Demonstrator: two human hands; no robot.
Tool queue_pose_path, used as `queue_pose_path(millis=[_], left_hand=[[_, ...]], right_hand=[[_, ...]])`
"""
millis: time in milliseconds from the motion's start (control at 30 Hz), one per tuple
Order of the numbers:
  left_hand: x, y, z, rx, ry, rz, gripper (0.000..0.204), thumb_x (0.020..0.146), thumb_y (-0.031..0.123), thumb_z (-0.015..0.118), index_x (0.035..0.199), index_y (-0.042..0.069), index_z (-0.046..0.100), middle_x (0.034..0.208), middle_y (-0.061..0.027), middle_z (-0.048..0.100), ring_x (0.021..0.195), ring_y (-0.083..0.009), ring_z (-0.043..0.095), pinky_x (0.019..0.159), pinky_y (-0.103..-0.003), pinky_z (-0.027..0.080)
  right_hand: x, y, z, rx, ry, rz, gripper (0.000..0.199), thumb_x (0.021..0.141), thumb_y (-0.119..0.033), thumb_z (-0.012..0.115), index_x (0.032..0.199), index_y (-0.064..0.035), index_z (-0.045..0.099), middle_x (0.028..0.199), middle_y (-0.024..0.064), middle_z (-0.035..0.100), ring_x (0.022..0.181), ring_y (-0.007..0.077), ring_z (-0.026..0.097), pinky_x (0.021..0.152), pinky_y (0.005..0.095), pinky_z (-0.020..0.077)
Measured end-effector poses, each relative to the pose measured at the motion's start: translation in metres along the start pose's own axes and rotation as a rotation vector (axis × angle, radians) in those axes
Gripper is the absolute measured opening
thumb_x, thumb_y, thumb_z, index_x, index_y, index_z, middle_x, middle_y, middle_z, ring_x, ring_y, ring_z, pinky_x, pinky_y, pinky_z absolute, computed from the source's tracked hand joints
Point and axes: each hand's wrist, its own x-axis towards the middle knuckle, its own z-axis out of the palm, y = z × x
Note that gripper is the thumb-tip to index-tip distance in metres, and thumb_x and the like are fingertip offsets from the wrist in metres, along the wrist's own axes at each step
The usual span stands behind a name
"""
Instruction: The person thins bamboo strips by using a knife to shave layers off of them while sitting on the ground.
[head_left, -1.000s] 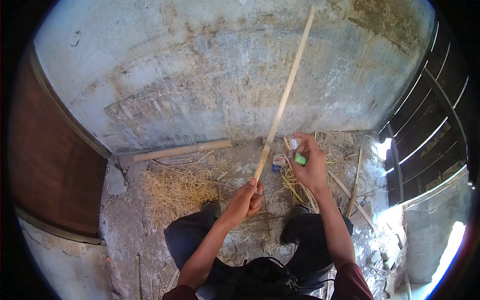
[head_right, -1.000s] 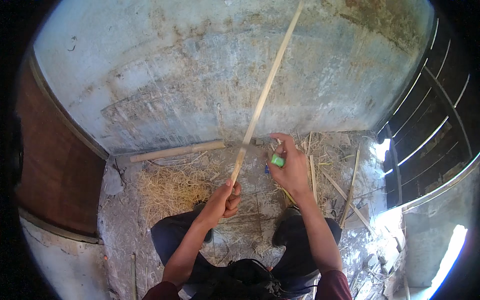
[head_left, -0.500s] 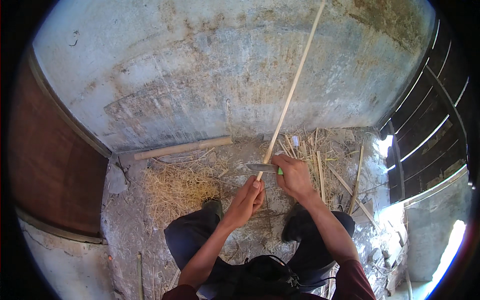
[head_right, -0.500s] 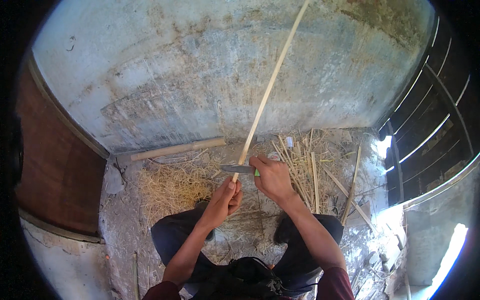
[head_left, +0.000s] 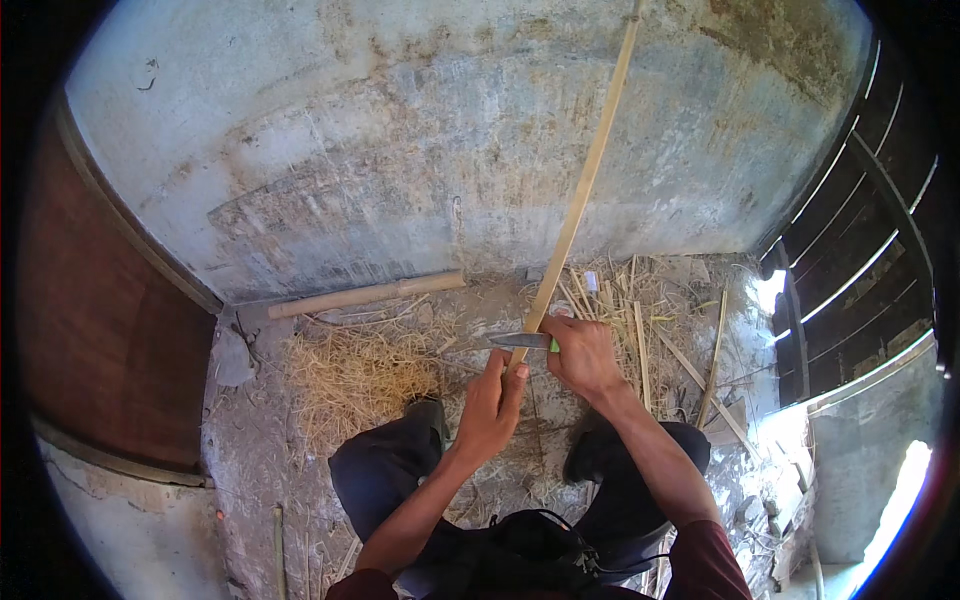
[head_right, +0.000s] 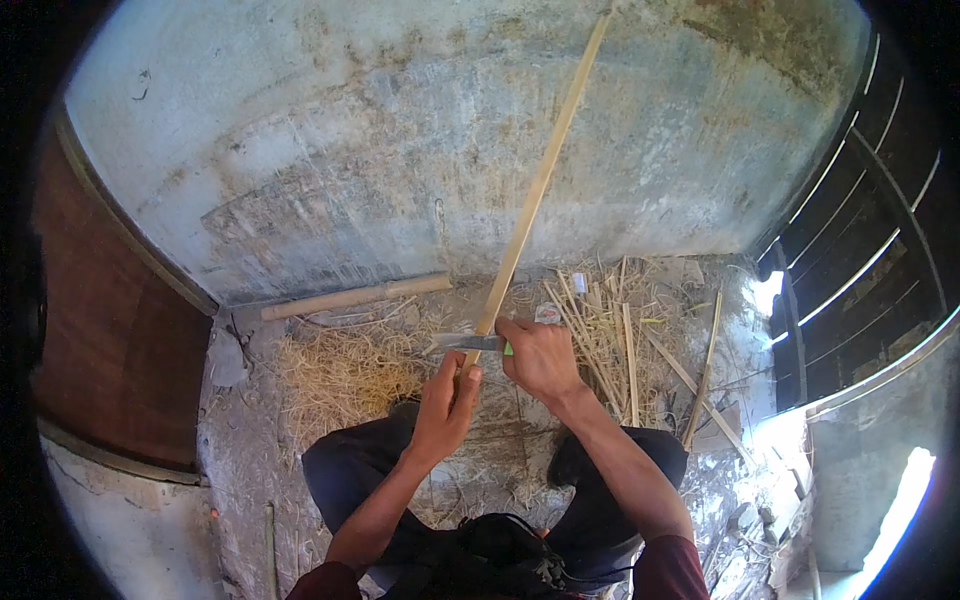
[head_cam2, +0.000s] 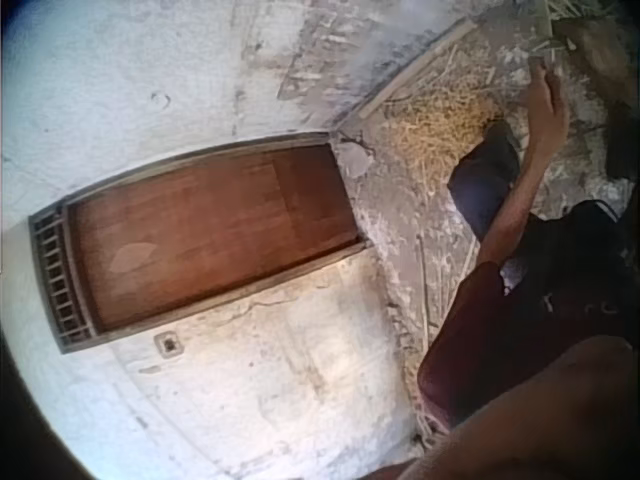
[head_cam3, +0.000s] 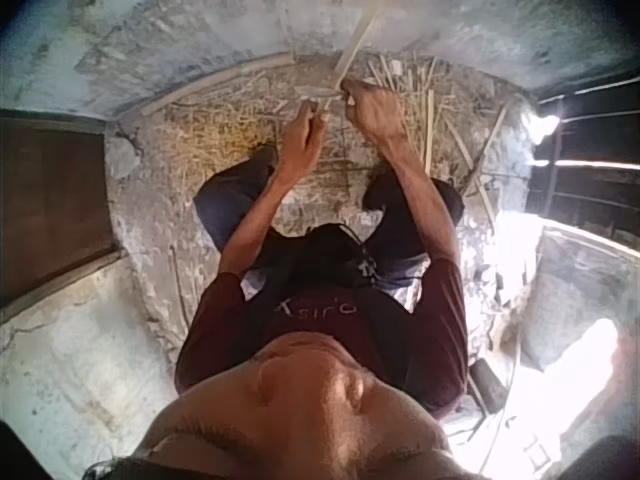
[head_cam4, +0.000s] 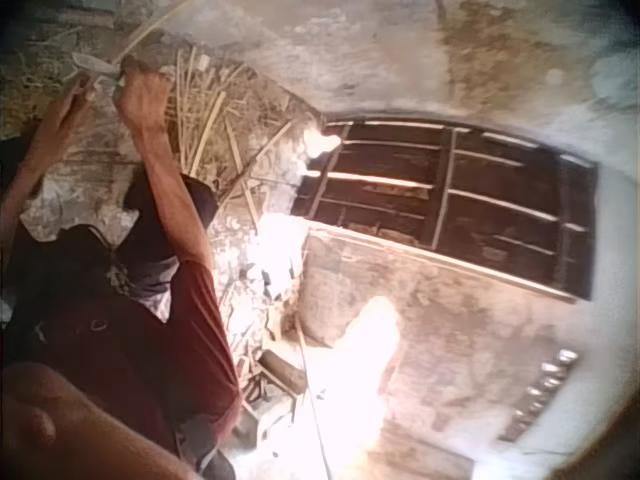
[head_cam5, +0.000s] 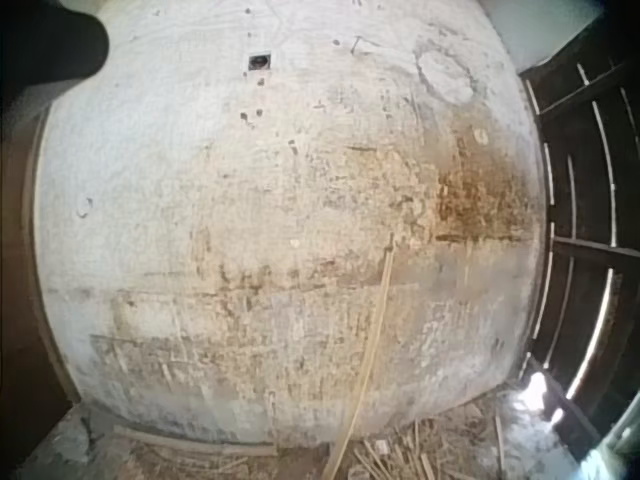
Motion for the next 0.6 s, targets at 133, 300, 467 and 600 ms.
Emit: queue_pose_path(millis=[133,300,467,600], left_hand=[[-0.001,0.003,0.000,-0.023,0.021,-0.001,0.031,0.117,0.032,0.049,0.109,0.003,0.055,0.062,-0.0041,0.043,0.054,-0.0134,0.039,0.053,-0.039,0.031],[-0.004,0.011,0.002,0.072,0.052,0.019,0.031,0.117,0.030,0.049,0.107,0.001,0.054,0.062,-0.0128,0.045,0.050,-0.0244,0.047,0.053,-0.043,0.033],[-0.010,0.013,0.013,0.137,0.126,0.042,0.027,0.116,0.027,0.050,0.107,0.001,0.051,0.064,-0.0196,0.048,0.054,-0.0395,0.055,0.054,-0.048,0.037],[-0.013,0.013,0.014,0.155,0.099,0.030,0.025,0.116,0.024,0.050,0.105,0.002,0.049,0.065,-0.0196,0.049,0.054,-0.0399,0.056,0.054,-0.048,0.038]], right_hand=[[0.000,0.002,0.003,0.017,0.003,-0.012,0.038,0.073,-0.004,0.068,0.111,-0.0059,0.071,0.087,0.0142,0.072,0.075,0.0392,0.072,0.065,0.0509,0.0557],[-0.001,0.002,0.006,0.044,0.012,-0.008,0.035,0.074,-0.003,0.068,0.109,-0.0071,0.070,0.086,0.0139,0.072,0.075,0.0396,0.072,0.066,0.0510,0.0561],[0.007,0.003,0.011,0.025,0.083,0.079,0.028,0.075,-0.004,0.068,0.103,-0.0068,0.069,0.087,0.0150,0.073,0.077,0.0414,0.072,0.067,0.0517,0.0563],[0.017,0.028,0.009,-0.018,0.159,0.144,0.024,0.075,-0.004,0.068,0.099,-0.0071,0.069,0.084,0.0165,0.073,0.079,0.0424,0.072,0.068,0.0528,0.0559]])
